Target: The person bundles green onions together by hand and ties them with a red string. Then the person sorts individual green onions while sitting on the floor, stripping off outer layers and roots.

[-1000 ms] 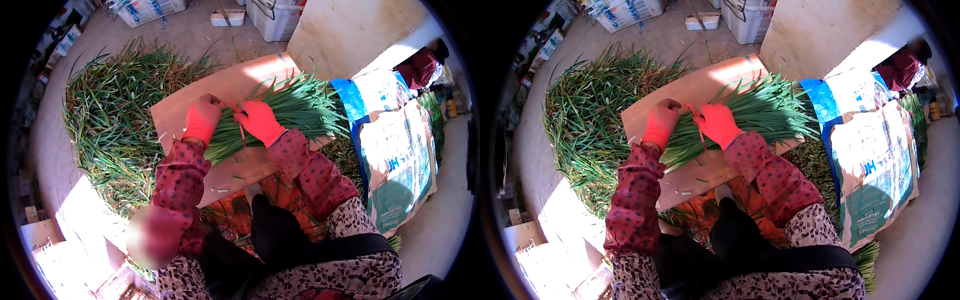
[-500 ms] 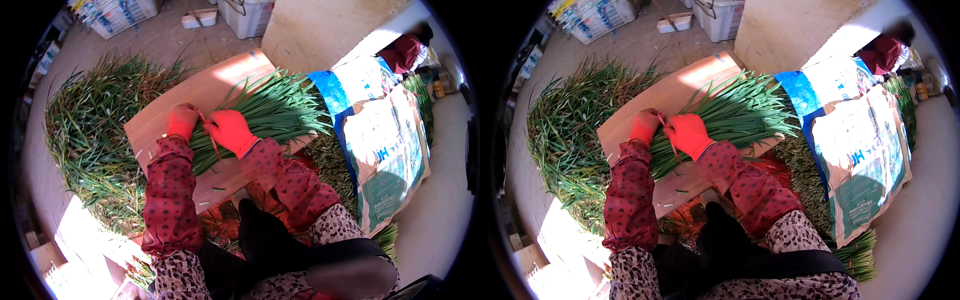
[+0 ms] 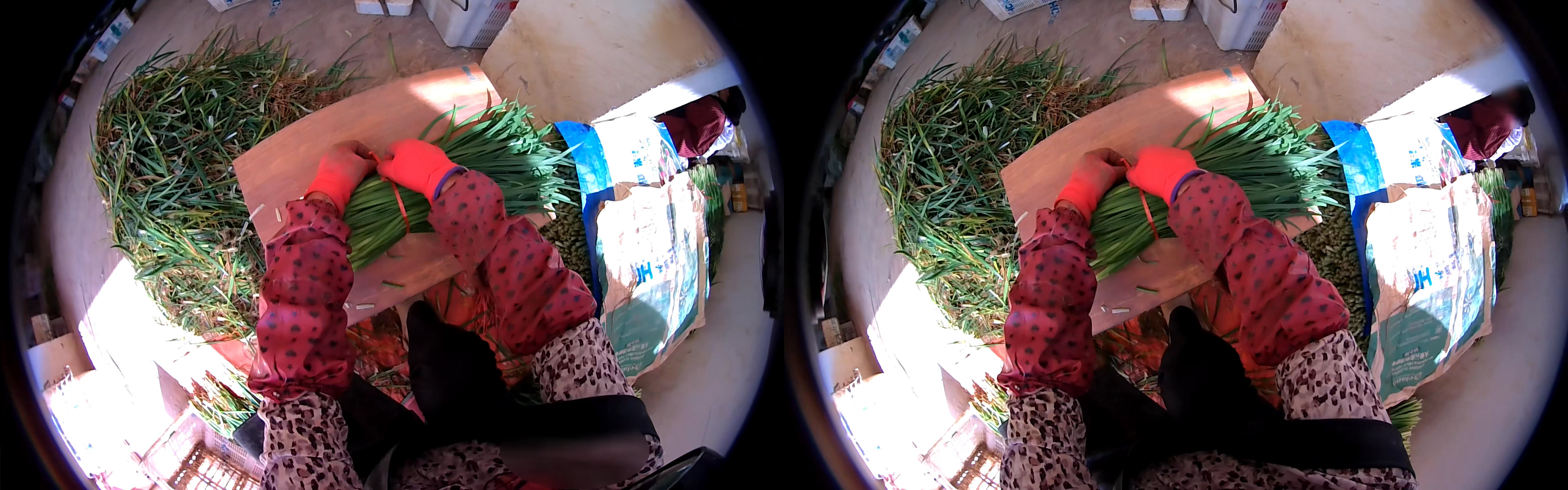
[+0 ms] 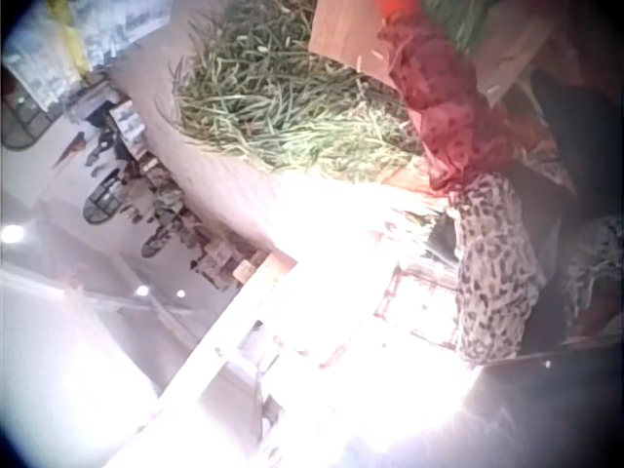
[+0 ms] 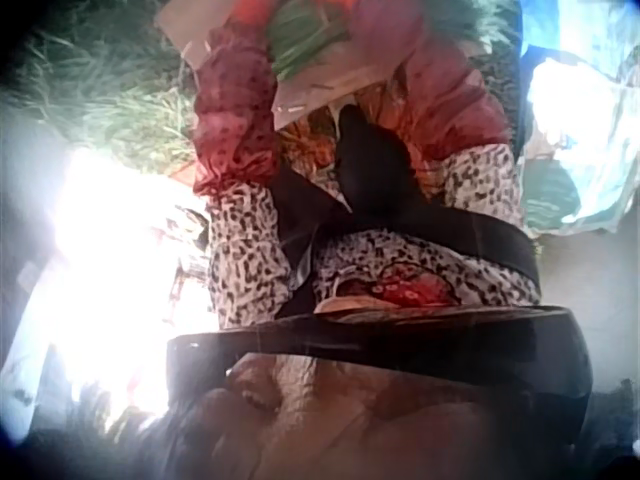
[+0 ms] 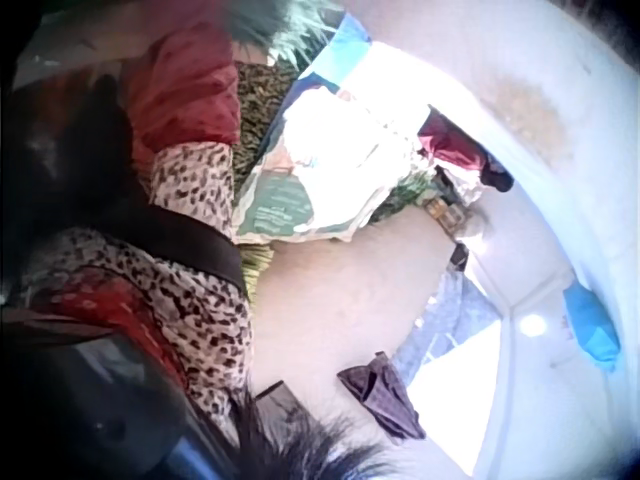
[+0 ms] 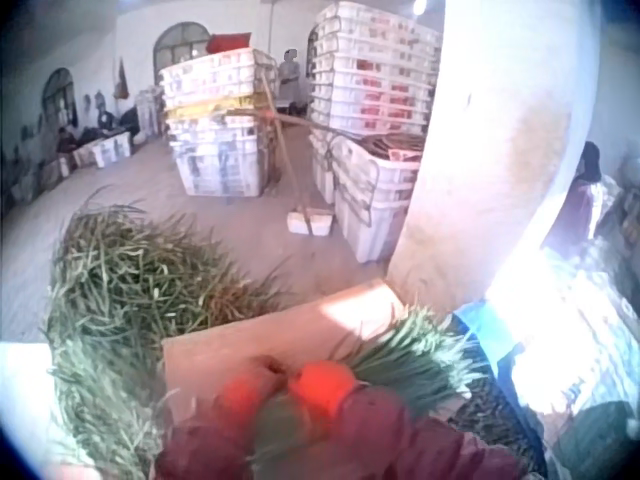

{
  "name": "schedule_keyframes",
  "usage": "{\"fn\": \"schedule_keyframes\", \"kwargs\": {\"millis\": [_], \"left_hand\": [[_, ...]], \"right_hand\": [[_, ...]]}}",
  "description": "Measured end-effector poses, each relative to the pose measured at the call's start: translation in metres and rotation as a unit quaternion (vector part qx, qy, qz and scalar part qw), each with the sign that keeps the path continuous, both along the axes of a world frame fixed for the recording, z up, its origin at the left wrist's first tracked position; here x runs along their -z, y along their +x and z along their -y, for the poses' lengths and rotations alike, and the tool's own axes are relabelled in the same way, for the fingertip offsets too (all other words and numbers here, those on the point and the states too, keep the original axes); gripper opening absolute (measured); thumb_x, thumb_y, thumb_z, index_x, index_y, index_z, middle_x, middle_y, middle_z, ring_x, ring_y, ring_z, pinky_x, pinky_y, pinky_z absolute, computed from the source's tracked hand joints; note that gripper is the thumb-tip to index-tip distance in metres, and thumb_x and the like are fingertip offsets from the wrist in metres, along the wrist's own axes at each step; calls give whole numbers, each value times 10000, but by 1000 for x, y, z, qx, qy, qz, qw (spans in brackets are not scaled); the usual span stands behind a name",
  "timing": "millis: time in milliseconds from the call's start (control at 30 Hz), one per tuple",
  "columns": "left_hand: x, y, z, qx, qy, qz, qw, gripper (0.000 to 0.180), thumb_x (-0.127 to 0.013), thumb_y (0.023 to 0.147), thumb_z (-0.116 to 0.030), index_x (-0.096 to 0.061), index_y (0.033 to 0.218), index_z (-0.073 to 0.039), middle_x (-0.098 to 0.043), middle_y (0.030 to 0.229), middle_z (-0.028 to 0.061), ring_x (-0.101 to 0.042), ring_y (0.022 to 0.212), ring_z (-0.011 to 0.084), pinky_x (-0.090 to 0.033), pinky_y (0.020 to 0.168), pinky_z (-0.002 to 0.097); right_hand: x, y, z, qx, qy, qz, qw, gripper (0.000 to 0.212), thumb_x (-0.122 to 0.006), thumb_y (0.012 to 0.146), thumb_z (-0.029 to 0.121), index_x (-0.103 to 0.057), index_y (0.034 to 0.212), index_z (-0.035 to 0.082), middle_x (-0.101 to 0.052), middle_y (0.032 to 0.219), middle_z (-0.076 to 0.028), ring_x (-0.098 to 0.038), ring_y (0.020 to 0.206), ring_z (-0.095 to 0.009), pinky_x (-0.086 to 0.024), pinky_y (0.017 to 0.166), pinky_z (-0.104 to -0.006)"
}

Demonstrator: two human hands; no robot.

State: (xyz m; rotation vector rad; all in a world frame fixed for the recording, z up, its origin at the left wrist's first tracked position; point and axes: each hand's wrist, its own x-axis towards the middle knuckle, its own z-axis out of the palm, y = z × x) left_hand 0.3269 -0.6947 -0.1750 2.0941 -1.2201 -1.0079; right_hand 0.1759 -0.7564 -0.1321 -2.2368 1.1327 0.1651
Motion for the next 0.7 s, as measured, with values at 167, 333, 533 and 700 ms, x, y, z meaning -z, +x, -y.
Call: {"fn": "schedule_keyframes", "kwargs": {"millis": [167, 333, 533, 700], "left_hand": [[-5, -24, 12, 20, -12, 4, 1000, 197, -719, 724, -183, -692, 857, -40, -685, 812, 93, -635, 759, 179, -505, 721, 307], [-6, -6, 3, 11, -12, -76, 997, 288, -717, 743, -182, -683, 1006, -70, -691, 910, 93, -637, 832, 178, -502, 770, 291], [0, -4, 2, 14, -38, -145, 989, 384, -688, 772, -151, -631, 1144, -76, -680, 1004, 91, -627, 895, 163, -497, 794, 284], [-4, -4, -3, 1, -25, -135, 991, 256, -668, 785, -134, -676, 1034, -75, -687, 896, 68, -628, 819, 157, -508, 750, 289]], "right_hand": [[23, -7, 31, -46, 44, -57, 996, 331, -626, 719, 354, -715, 908, 98, -667, 942, -172, -633, 903, -345, -495, 774, -436], [25, 12, 20, -40, -1, -50, 998, 321, -628, 735, 333, -710, 916, 81, -663, 952, -178, -627, 923, -358, -494, 785, -440], [21, 5, 19, -32, -13, 20, 999, 306, -623, 734, 290, -665, 813, -3, -637, 828, -232, -612, 832, -391, -480, 726, -444], [17, 7, 12, -14, -15, 7, 1000, 369, -631, 745, 337, -657, 884, -4, -646, 874, -224, -612, 864, -386, -478, 760, -437]]}}
